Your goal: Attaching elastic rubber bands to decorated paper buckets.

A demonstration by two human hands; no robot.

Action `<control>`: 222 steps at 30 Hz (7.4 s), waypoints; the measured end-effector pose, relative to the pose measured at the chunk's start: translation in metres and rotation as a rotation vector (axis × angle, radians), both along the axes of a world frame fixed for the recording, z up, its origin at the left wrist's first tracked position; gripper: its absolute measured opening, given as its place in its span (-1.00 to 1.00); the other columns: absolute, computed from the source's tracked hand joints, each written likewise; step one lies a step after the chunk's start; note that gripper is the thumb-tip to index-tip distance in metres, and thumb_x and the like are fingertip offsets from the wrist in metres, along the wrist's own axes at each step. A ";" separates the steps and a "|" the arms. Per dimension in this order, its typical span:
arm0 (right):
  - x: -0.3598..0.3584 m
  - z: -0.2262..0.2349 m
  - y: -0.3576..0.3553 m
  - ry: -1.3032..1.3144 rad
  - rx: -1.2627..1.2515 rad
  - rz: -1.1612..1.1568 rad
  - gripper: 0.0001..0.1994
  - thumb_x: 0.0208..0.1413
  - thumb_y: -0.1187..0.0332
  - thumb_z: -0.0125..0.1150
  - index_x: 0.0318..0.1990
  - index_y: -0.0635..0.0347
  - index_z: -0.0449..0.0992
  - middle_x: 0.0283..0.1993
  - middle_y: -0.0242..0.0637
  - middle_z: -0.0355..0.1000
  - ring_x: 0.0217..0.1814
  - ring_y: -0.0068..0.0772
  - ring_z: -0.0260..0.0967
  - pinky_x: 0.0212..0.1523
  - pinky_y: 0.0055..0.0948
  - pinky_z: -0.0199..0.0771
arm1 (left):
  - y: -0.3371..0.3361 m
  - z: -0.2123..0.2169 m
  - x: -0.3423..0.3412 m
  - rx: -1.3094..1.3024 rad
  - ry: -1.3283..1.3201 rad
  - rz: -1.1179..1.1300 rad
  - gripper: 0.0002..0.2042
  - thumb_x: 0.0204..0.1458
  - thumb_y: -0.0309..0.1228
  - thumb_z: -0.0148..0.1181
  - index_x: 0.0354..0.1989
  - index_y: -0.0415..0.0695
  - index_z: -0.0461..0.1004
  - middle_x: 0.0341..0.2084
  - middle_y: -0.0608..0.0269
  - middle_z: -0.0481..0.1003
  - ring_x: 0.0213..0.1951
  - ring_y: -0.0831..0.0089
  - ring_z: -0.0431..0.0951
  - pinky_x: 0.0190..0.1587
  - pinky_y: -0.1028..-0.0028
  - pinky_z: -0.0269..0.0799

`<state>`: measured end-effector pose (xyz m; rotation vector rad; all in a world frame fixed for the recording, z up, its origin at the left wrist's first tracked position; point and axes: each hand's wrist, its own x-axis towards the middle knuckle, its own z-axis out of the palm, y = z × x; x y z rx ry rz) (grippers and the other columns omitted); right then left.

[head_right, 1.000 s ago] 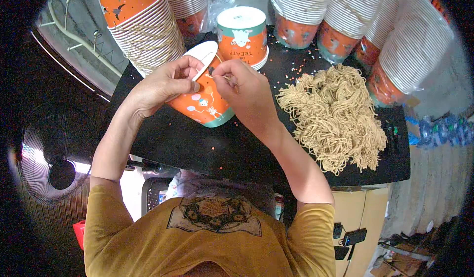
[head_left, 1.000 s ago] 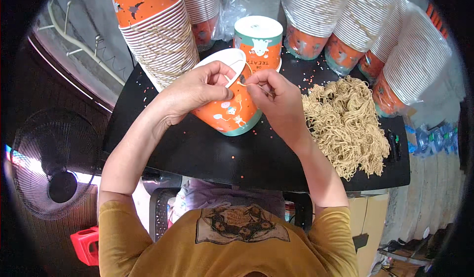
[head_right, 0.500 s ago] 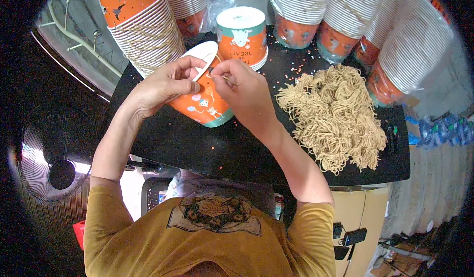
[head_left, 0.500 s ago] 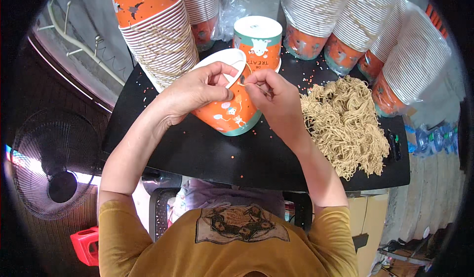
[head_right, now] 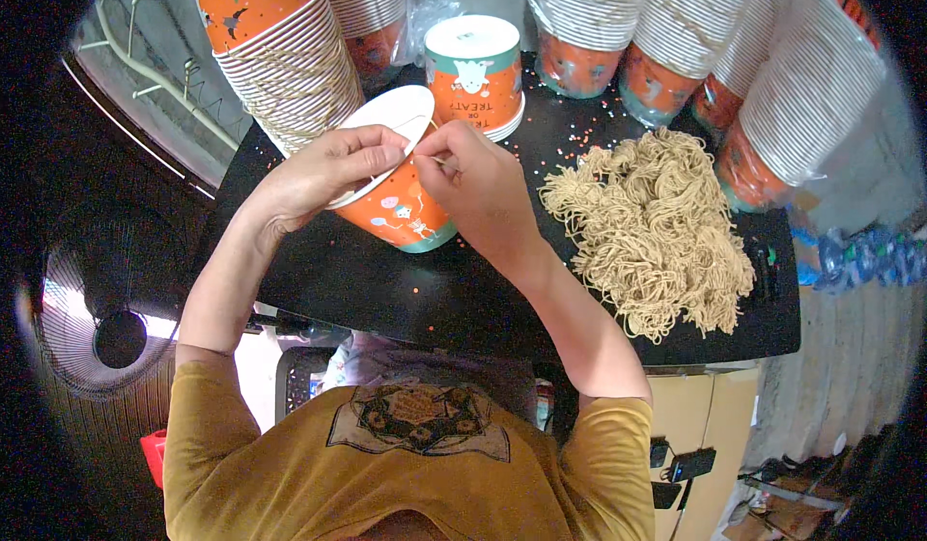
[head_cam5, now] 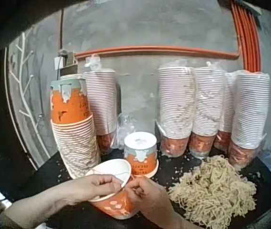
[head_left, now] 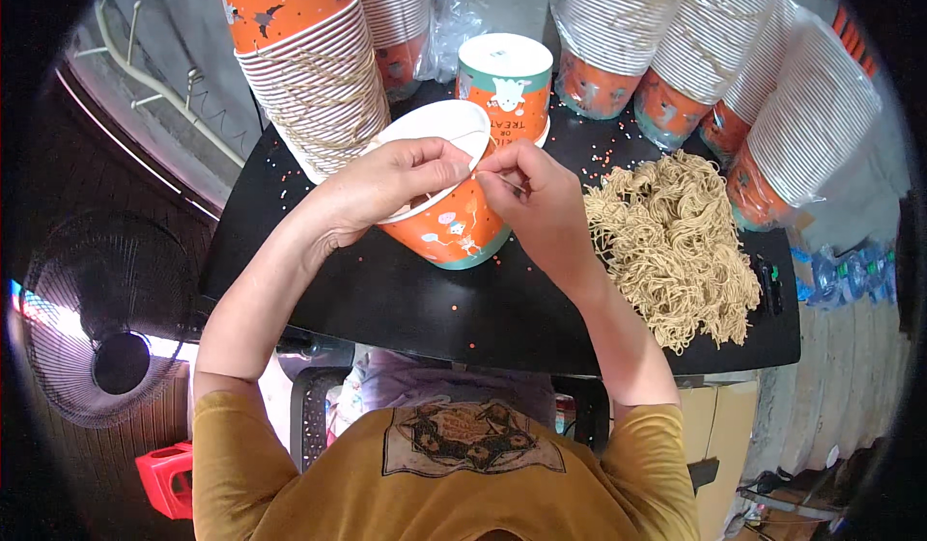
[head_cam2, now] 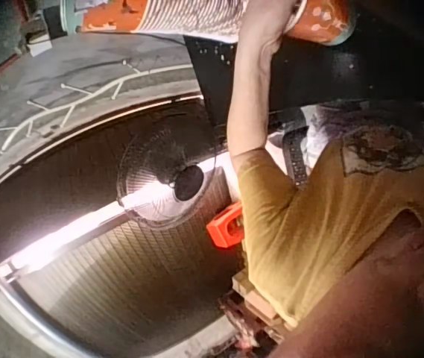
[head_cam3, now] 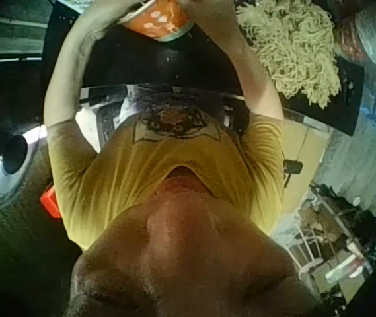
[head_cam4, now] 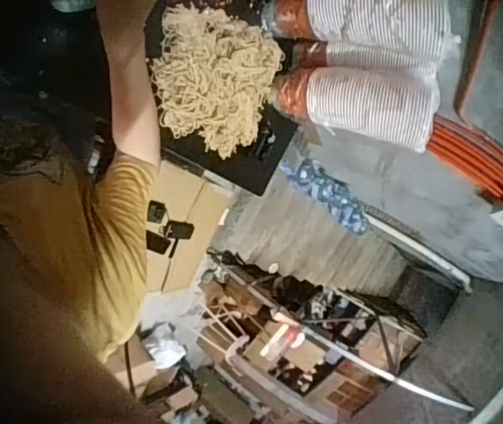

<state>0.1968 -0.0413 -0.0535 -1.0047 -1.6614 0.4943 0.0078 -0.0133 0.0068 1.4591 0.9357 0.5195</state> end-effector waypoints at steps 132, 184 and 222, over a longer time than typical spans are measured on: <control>0.055 -0.008 0.003 0.373 -0.518 0.072 -0.84 0.14 0.31 0.27 -0.38 0.16 0.48 -0.49 -0.55 0.38 -0.50 -0.78 0.22 -0.49 -0.71 0.23 | 0.022 -0.035 0.064 0.315 0.169 -0.159 -0.89 0.10 -0.41 0.24 -0.31 -0.15 0.45 -0.51 0.52 0.37 -0.44 0.73 0.28 -0.36 0.68 0.18; 0.049 -0.012 -0.005 0.182 -0.276 -0.052 -0.85 0.12 0.41 0.23 -0.20 0.28 0.53 -0.44 -0.50 0.39 -0.47 -0.77 0.21 -0.43 -0.65 0.29 | 0.021 -0.034 0.057 0.278 0.048 -0.106 -0.76 0.01 -0.64 0.12 -0.16 -0.16 0.30 -0.37 0.38 0.37 -0.29 0.65 0.36 -0.20 0.62 0.30; 0.049 -0.001 -0.008 0.113 -0.446 0.055 -0.83 0.13 0.34 0.28 -0.25 0.28 0.53 -0.47 -0.59 0.36 -0.44 -0.80 0.15 -0.45 -0.69 0.19 | 0.015 -0.032 0.052 0.668 0.171 -0.152 -0.73 0.04 -0.55 0.12 -0.10 -0.17 0.24 -0.44 0.22 0.41 -0.35 0.42 0.49 -0.23 0.42 0.40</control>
